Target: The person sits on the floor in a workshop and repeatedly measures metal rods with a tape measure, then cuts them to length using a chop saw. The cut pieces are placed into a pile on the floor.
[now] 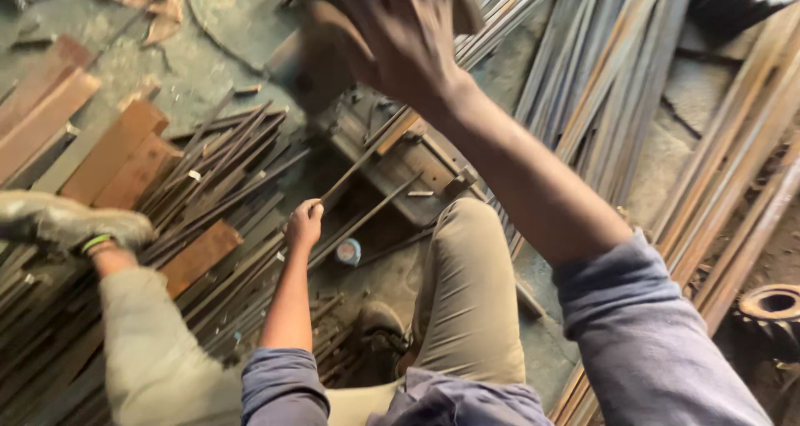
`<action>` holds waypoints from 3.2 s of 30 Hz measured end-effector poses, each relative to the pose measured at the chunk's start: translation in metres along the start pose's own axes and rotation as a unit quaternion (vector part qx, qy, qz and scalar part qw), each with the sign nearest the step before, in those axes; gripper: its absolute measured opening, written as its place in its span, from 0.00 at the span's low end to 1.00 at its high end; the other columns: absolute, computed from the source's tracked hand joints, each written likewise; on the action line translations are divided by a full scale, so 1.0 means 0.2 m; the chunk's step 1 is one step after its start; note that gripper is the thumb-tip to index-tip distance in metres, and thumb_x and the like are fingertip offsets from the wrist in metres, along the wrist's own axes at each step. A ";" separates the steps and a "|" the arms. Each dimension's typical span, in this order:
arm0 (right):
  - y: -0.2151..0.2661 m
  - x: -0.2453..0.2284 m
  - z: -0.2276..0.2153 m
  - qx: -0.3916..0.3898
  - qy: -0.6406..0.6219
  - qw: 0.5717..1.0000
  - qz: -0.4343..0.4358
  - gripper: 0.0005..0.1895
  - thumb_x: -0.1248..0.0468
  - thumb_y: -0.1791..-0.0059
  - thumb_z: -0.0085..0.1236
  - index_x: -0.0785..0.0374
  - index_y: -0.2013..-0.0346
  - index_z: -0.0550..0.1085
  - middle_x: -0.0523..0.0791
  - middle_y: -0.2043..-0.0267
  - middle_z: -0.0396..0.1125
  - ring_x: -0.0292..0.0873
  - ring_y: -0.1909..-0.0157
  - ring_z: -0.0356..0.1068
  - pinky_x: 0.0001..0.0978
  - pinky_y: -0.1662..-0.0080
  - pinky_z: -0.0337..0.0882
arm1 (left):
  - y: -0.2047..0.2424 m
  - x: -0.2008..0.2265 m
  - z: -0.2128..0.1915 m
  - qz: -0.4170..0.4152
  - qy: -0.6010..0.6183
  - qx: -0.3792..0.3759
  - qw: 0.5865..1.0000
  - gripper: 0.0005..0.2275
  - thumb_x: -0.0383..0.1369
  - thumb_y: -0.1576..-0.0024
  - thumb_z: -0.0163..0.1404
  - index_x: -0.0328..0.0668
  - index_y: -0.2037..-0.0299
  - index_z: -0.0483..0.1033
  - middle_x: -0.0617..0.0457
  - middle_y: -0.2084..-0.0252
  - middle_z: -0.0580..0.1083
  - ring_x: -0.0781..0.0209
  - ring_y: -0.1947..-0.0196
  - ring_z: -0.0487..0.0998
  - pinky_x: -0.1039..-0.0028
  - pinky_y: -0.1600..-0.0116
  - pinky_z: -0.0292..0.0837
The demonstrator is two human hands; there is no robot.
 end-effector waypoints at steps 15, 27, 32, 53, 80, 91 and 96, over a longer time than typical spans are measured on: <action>2.20 -0.10 1.06 -0.503 0.014 0.786 0.361 0.18 0.59 0.58 0.65 0.56 0.54 0.75 0.49 0.49 0.67 0.55 0.43 0.67 0.54 0.47 0.66 | 0.30 -0.28 -0.44 0.013 -0.068 0.096 0.993 0.17 0.50 0.39 0.53 0.46 0.62 0.84 0.49 0.63 0.81 0.44 0.61 0.80 0.55 0.49 0.66; 2.35 -0.08 1.11 -0.538 0.062 0.777 0.321 0.16 0.63 0.56 0.63 0.56 0.54 0.75 0.49 0.46 0.65 0.54 0.42 0.66 0.53 0.47 0.67 | 0.41 -0.45 -0.57 0.072 0.022 0.121 0.990 0.13 0.45 0.43 0.59 0.45 0.63 0.83 0.51 0.63 0.79 0.47 0.61 0.78 0.60 0.50 0.69; 2.31 -0.06 1.08 -0.506 0.035 0.766 0.395 0.11 0.59 0.55 0.62 0.56 0.59 0.76 0.50 0.51 0.67 0.54 0.45 0.67 0.54 0.49 0.67 | 0.41 -0.44 -0.60 0.057 -0.069 0.155 0.984 0.15 0.48 0.45 0.61 0.45 0.63 0.83 0.52 0.64 0.78 0.46 0.58 0.77 0.56 0.43 0.64; 2.29 -0.49 1.08 -0.124 -0.604 0.298 0.729 0.04 0.66 0.51 0.56 0.63 0.63 0.73 0.44 0.75 0.68 0.40 0.76 0.65 0.30 0.72 0.68 | 0.70 0.31 0.35 0.346 -0.337 -0.078 0.872 0.23 0.32 0.49 0.53 0.53 0.40 0.76 0.43 0.36 0.68 0.48 0.50 0.74 0.57 0.45 0.66; 0.76 -1.69 -0.52 -0.423 -0.748 0.509 0.055 0.07 0.61 0.51 0.65 0.61 0.63 0.81 0.47 0.68 0.73 0.49 0.65 0.72 0.39 0.61 0.70 | 0.06 0.32 -1.01 0.171 -0.347 0.139 0.912 0.35 0.47 0.52 0.62 0.42 0.35 0.64 0.34 0.40 0.65 0.37 0.44 0.73 0.47 0.42 0.69; 0.65 -1.73 -0.80 -0.358 -0.846 0.391 -0.054 0.04 0.68 0.48 0.60 0.65 0.65 0.79 0.46 0.72 0.69 0.48 0.68 0.70 0.40 0.61 0.65 | 0.24 0.05 -1.47 -0.111 -0.196 0.262 0.938 0.30 0.47 0.48 0.59 0.49 0.36 0.65 0.39 0.40 0.68 0.39 0.49 0.76 0.49 0.49 0.74; 0.66 -1.74 -0.89 -0.415 -0.852 0.321 -0.006 0.07 0.67 0.47 0.64 0.65 0.69 0.77 0.46 0.72 0.69 0.48 0.68 0.71 0.40 0.60 0.66 | 0.43 -0.14 -1.57 -0.277 -0.051 0.544 0.790 0.30 0.50 0.59 0.63 0.47 0.48 0.71 0.40 0.51 0.74 0.35 0.50 0.75 0.48 0.55 0.74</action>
Point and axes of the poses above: each hand's wrist, its own y-axis away from the middle knuckle, its own z-axis out of the palm, x = y × z, the point moved 9 cm from there along -y, towards the middle knuckle
